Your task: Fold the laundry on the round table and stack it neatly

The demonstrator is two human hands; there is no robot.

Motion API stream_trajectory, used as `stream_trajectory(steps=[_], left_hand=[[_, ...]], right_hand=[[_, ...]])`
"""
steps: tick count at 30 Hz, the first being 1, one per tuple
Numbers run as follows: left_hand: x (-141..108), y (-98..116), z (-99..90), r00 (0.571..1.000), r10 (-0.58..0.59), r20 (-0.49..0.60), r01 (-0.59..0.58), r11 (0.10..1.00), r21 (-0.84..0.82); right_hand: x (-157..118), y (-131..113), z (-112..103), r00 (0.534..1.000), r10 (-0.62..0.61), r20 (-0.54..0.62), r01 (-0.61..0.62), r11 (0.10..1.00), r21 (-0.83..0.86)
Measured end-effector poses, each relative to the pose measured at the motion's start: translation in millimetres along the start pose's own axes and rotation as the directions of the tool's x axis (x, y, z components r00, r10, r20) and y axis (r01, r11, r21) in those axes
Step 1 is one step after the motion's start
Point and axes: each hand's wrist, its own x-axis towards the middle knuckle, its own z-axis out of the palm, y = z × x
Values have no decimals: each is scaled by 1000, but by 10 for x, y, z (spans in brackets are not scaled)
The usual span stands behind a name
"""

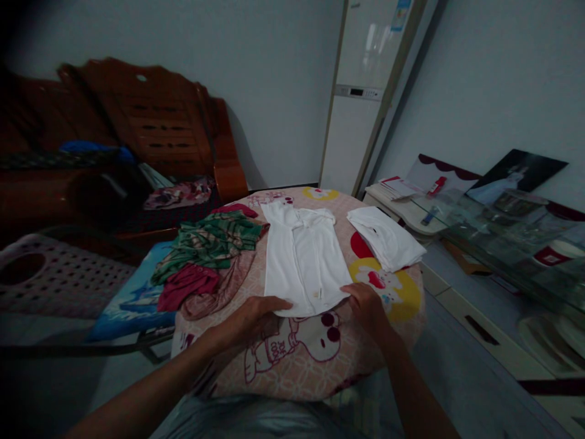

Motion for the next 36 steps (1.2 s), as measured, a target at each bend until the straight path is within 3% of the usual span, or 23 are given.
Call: stream_trajectory(steps=[4, 9, 11, 13, 16, 21, 24, 27, 31, 36], left_hand=[[284, -48, -461, 997, -18, -75, 14, 999, -53], [931, -440, -994, 981, -62, -185, 71, 997, 43], [1180, -624, -1107, 969, -103, -224, 134, 983, 125], [1333, -774, -1104, 926, -149, -346, 229, 952, 203], [1298, -884, -869, 886, -69, -458, 211, 940, 267], [837, -801, -216, 957, 67, -281, 12, 962, 273], [689, -757, -13, 974, 66, -217, 9, 944, 330], [707, -784, -14, 979, 26, -203, 53, 925, 375], [797, -811, -143, 985, 35, -167, 37, 912, 409], [756, -728, -371, 997, -49, -64, 71, 902, 425]], right_hand=[[570, 9, -135, 1000, 26, 8, -26, 999, 24], [1473, 83, -64, 996, 89, -3, -89, 989, -115], [1770, 123, 33, 991, 129, -33, -133, 972, -192], [1939, 164, 139, 987, 143, -78, -158, 957, -243], [1884, 202, 284, 984, 144, -108, -168, 950, -263], [1256, 161, 476, 999, 36, 27, -30, 981, -192], [940, 144, 558, 990, -32, 139, 57, 982, -182], [825, 200, 618, 989, -17, 149, 54, 966, -252], [885, 295, 636, 996, 30, 84, -2, 951, -310], [941, 295, 427, 992, -5, 129, 44, 951, -305]])
